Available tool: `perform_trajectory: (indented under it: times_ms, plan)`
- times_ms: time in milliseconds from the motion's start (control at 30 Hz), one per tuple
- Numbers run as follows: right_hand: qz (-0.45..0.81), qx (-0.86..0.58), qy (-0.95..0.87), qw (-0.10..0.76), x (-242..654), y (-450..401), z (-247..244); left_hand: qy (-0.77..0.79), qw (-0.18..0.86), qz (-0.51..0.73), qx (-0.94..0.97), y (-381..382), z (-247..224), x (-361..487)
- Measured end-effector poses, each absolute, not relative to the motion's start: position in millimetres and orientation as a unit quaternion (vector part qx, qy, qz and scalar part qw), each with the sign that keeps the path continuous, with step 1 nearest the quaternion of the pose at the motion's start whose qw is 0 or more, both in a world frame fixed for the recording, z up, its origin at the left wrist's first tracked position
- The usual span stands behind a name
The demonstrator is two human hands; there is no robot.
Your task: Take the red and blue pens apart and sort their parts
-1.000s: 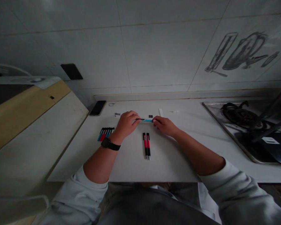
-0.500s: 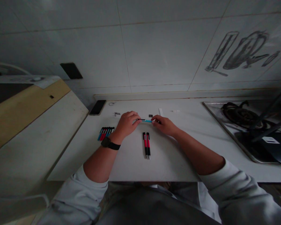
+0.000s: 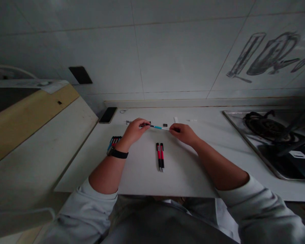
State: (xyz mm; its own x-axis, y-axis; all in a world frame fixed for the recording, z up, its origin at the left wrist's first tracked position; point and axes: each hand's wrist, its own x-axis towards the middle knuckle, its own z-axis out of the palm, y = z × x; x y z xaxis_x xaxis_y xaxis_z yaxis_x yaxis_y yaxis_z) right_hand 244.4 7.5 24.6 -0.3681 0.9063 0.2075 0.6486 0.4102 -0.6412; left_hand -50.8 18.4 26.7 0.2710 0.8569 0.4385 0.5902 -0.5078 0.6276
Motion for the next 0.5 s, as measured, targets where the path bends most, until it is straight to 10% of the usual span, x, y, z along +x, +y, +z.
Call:
perform_trajectory:
  times_ms: [500]
  plan:
    - [0.158, -0.516, -0.828, 0.153, 252, 9, 27, 0.478, 0.174, 0.338, 0.792, 11, 31, -48]
